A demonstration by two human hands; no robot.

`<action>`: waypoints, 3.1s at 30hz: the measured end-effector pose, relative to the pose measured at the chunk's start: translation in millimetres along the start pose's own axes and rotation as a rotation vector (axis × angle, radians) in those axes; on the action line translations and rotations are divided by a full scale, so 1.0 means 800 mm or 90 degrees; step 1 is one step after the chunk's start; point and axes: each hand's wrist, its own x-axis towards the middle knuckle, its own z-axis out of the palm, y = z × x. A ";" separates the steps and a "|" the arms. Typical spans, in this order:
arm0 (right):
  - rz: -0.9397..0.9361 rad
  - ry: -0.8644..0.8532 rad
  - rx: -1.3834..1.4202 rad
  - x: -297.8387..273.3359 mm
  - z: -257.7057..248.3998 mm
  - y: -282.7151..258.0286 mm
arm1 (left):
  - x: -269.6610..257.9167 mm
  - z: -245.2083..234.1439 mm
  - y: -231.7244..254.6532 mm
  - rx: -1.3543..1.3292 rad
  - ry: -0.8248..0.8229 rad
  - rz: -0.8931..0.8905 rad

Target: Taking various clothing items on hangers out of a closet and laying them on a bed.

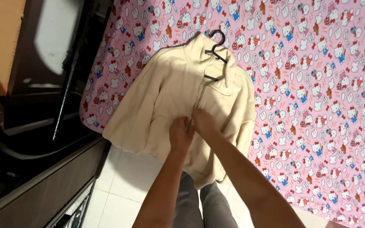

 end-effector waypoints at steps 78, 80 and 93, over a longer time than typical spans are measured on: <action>0.187 0.165 0.039 0.044 -0.172 0.090 | 0.016 -0.014 -0.037 -0.017 -0.130 -0.065; 0.111 0.205 0.024 0.012 -0.190 0.068 | 0.011 -0.033 -0.026 0.024 -0.108 -0.034; -0.280 0.250 0.106 -0.239 -0.420 -0.146 | -0.012 -0.403 0.227 0.169 0.211 0.332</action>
